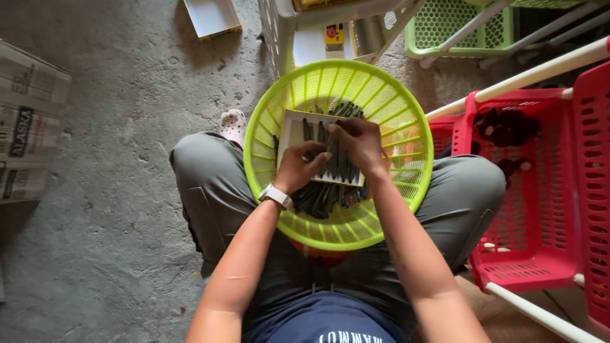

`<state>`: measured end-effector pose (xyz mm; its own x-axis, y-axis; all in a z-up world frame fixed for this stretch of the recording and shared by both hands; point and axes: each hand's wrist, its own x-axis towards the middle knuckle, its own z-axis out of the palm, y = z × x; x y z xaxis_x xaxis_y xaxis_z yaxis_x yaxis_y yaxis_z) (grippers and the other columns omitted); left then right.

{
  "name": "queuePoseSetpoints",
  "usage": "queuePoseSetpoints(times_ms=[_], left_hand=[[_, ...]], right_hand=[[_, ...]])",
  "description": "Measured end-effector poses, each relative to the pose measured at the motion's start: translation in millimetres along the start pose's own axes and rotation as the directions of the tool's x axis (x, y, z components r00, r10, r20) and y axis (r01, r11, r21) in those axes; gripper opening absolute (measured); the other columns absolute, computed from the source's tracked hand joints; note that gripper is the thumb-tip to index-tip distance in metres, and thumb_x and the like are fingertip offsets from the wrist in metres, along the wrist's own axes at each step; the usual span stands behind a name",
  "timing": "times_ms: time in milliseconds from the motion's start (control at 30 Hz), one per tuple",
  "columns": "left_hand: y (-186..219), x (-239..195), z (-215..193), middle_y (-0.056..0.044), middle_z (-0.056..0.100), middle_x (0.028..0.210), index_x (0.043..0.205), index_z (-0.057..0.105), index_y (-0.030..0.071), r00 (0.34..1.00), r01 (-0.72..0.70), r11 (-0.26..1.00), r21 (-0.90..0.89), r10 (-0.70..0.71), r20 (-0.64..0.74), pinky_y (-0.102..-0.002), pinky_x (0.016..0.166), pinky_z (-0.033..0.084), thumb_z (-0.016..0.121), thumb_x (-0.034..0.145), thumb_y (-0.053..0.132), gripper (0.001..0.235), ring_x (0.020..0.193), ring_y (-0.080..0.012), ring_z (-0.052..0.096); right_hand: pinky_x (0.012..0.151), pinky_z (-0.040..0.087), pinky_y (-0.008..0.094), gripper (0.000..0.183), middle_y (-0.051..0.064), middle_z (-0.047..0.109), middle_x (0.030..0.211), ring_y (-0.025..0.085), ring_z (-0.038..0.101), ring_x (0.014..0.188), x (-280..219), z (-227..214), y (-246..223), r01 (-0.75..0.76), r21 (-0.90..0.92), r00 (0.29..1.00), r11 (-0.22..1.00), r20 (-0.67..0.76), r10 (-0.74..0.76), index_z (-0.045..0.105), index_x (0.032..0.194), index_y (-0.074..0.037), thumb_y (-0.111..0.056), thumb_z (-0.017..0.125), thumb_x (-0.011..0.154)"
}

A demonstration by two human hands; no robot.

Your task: The person places bundles of pencils into small cardboard boxes, ensuring they are aligned before closing the boxes.

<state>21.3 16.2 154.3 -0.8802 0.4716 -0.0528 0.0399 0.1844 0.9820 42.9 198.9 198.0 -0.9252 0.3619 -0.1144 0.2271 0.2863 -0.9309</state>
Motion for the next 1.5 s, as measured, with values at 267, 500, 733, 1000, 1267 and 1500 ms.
queuePoseSetpoints(times_ms=[267,500,733,1000,1267,1500], left_hand=[[-17,6,-9,-0.016,0.075,0.090,0.112,0.075,0.001,0.972,-0.130,0.982,0.138,0.154,-0.178,-0.034,0.072,0.057,0.071,0.090,0.011,0.025,0.076,-0.0234,0.074],[-37,19,-11,-0.013,0.076,0.090,0.113,0.073,0.004,0.930,0.107,0.994,-0.024,-0.109,-0.352,-0.035,0.073,0.059,0.059,0.094,0.011,0.025,0.077,-0.0263,0.075],[-72,19,-5,-0.018,0.076,0.098,0.107,0.077,0.004,0.930,0.062,0.993,0.101,-0.021,-0.366,-0.038,0.084,0.057,0.061,0.094,0.013,0.023,0.092,-0.0329,0.075],[-128,23,9,-0.022,0.074,0.103,0.103,0.077,0.003,0.951,0.030,0.954,0.299,0.065,-0.302,-0.045,0.092,0.055,0.061,0.088,0.013,0.024,0.100,-0.0408,0.070],[-113,17,8,-0.025,0.074,0.104,0.106,0.076,0.002,0.969,0.126,0.956,0.265,-0.061,-0.239,-0.045,0.094,0.055,0.056,0.089,0.016,0.030,0.102,-0.0399,0.071],[-95,14,8,-0.027,0.072,0.105,0.110,0.076,0.001,0.972,0.151,0.930,0.335,-0.078,-0.224,-0.049,0.092,0.053,0.058,0.086,0.014,0.033,0.101,-0.0444,0.067]], right_hand=[[0.067,0.055,0.025,0.035,0.002,0.075,0.078,0.006,0.066,0.070,22,30,13,0.057,-0.015,0.996,0.998,-0.066,-0.058,0.075,0.090,-0.002,-0.034,0.087,0.083],[0.069,0.056,0.031,0.025,0.006,0.072,0.077,0.017,0.069,0.070,-5,37,6,0.313,-0.192,0.935,0.930,-0.112,-0.337,0.067,0.084,-0.005,-0.021,0.087,0.083],[0.074,0.058,0.043,0.014,0.013,0.067,0.097,0.035,0.069,0.086,-34,58,25,0.641,-0.346,0.767,0.685,0.256,-0.589,0.065,0.099,-0.006,-0.008,0.074,0.089],[0.073,0.058,0.043,0.021,0.012,0.070,0.111,0.034,0.071,0.088,-30,63,52,0.711,-0.413,0.702,0.569,0.472,-0.534,0.069,0.105,-0.007,-0.016,0.070,0.087],[0.079,0.055,0.044,0.018,0.007,0.069,0.103,0.029,0.067,0.096,-25,59,44,0.757,-0.451,0.652,0.472,0.565,-0.506,0.073,0.091,-0.011,-0.025,0.073,0.080],[0.088,0.053,0.040,0.013,0.005,0.067,0.100,0.026,0.062,0.108,-23,54,63,0.713,-0.487,0.693,0.504,0.595,-0.407,0.075,0.089,-0.011,-0.018,0.072,0.079]])
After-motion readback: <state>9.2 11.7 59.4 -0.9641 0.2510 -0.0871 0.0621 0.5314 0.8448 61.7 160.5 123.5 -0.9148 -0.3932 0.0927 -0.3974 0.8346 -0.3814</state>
